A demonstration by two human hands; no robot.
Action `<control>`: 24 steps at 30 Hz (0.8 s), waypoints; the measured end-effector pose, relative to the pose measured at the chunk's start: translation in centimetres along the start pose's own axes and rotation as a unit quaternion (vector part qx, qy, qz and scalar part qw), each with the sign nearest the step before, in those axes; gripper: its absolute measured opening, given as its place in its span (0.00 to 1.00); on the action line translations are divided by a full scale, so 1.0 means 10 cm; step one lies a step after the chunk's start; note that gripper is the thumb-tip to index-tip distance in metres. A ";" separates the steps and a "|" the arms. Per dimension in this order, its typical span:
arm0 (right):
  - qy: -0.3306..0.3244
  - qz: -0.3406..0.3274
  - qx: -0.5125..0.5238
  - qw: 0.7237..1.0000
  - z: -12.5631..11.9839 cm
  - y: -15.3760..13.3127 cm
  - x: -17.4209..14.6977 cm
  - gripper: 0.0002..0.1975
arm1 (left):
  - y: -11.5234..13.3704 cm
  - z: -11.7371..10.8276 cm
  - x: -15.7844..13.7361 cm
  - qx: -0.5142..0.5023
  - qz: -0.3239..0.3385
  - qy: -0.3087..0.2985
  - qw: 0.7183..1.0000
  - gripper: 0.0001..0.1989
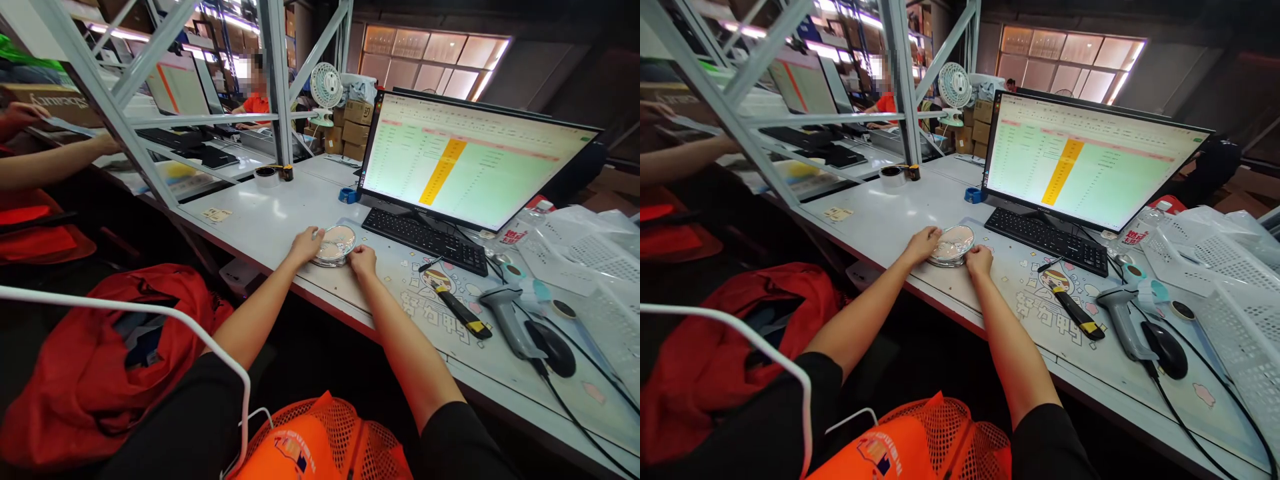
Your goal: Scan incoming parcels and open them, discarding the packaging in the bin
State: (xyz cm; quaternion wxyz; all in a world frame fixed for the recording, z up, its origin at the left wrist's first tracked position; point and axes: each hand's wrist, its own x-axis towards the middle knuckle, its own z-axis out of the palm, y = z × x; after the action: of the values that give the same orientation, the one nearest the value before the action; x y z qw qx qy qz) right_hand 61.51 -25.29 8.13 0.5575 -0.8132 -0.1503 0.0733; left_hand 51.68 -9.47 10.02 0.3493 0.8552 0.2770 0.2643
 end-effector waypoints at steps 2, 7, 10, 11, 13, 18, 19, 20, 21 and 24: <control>0.001 -0.004 -0.031 1.000 0.03 -0.03 0.06 0.16 | -0.09 0.05 0.07 -0.030 -0.018 -0.022 0.999 0.21; -0.038 -0.043 -0.047 0.997 0.04 -0.09 0.09 0.20 | -0.22 0.13 0.09 -0.120 -0.038 -0.017 0.992 0.24; -0.081 -0.087 -0.021 0.993 -0.02 -0.06 0.04 0.22 | -0.24 0.14 0.13 -0.178 -0.055 -0.009 0.982 0.28; -0.090 -0.098 -0.012 0.991 -0.05 -0.05 0.03 0.23 | -0.24 0.14 0.14 -0.196 -0.060 -0.011 0.979 0.28; -0.100 -0.115 0.002 0.988 -0.12 -0.04 0.01 0.26 | -0.22 0.17 0.15 -0.227 -0.067 -0.021 0.971 0.26; -0.102 -0.152 0.026 0.983 -0.33 -0.09 -0.04 0.26 | -0.08 0.21 0.02 -0.295 -0.084 -0.039 0.951 0.14; -0.101 -0.167 0.027 0.980 -0.39 -0.10 -0.06 0.25 | -0.05 0.21 -0.02 -0.311 -0.093 -0.042 0.945 0.13; -0.105 -0.187 0.027 0.976 -0.45 -0.12 -0.09 0.23 | -0.02 0.21 -0.06 -0.328 -0.102 -0.044 0.938 0.12; -0.113 -0.210 0.025 0.971 -0.51 -0.13 -0.12 0.21 | 0.02 0.21 -0.10 -0.346 -0.112 -0.045 0.931 0.12; -0.127 -0.265 0.022 0.956 -0.71 -0.18 -0.22 0.15 | 0.13 0.18 -0.23 -0.396 -0.127 -0.053 0.908 0.18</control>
State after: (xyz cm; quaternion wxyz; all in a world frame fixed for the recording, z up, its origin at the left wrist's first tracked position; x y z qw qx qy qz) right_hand 61.21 -31.63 12.31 0.5514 -0.7155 -0.4280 0.0287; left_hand 51.56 -12.56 9.27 0.7038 0.6170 0.2372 0.2603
